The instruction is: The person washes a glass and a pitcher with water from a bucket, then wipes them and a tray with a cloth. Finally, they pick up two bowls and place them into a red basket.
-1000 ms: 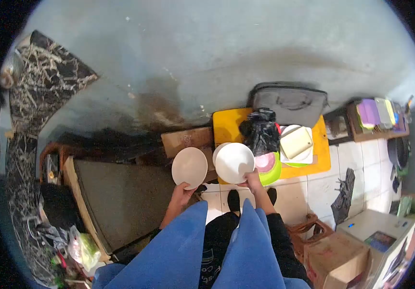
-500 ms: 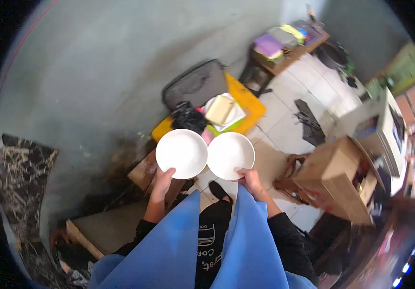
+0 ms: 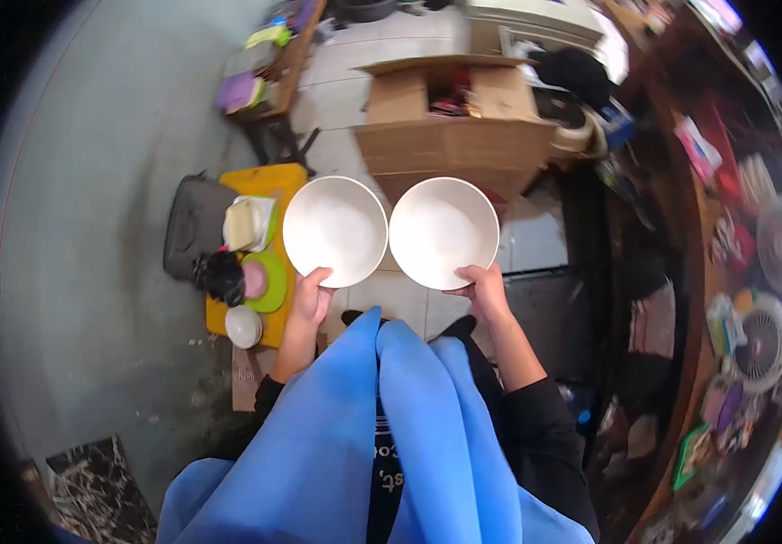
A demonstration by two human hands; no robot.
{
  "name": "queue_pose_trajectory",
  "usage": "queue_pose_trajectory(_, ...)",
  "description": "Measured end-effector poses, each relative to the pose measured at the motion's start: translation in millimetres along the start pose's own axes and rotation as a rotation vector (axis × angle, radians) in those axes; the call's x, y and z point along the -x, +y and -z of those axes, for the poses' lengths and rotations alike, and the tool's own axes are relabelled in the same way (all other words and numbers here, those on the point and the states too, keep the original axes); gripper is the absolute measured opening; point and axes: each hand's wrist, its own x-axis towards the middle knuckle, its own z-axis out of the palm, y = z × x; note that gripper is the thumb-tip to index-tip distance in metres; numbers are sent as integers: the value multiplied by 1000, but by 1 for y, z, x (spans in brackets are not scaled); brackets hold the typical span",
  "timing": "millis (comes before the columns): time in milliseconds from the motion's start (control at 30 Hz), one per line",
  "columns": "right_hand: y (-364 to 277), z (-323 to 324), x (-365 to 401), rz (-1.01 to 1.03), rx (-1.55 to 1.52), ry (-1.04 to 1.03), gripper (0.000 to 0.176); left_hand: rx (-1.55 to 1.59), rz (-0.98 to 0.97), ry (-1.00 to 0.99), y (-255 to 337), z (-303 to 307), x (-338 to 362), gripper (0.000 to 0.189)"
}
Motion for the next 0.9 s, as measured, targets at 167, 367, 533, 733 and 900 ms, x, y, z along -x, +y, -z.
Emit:
queue_pose_trajectory(167,-33,96,38,197,-39,161,38,-52,112,-161,-39,-95,-5,50)
queue_pose_trajectory(367,-52,166,71,369,-214,358,39,-193,253,-358,-59,-173,0,49)
queue_pose_trajectory(533,-57,203,107,486,-295,506,40,-322,292,-524,-83,-233,-12,49)
queue_pose_trajectory(733,-62,236,139,525,-408,620,45,-404,390,-711,-123,-318,-30,50)
queue_pose_trajectory(900,-89,249,140,557,-402,815,50,-461,455,-771,-153,-388,-47,50)
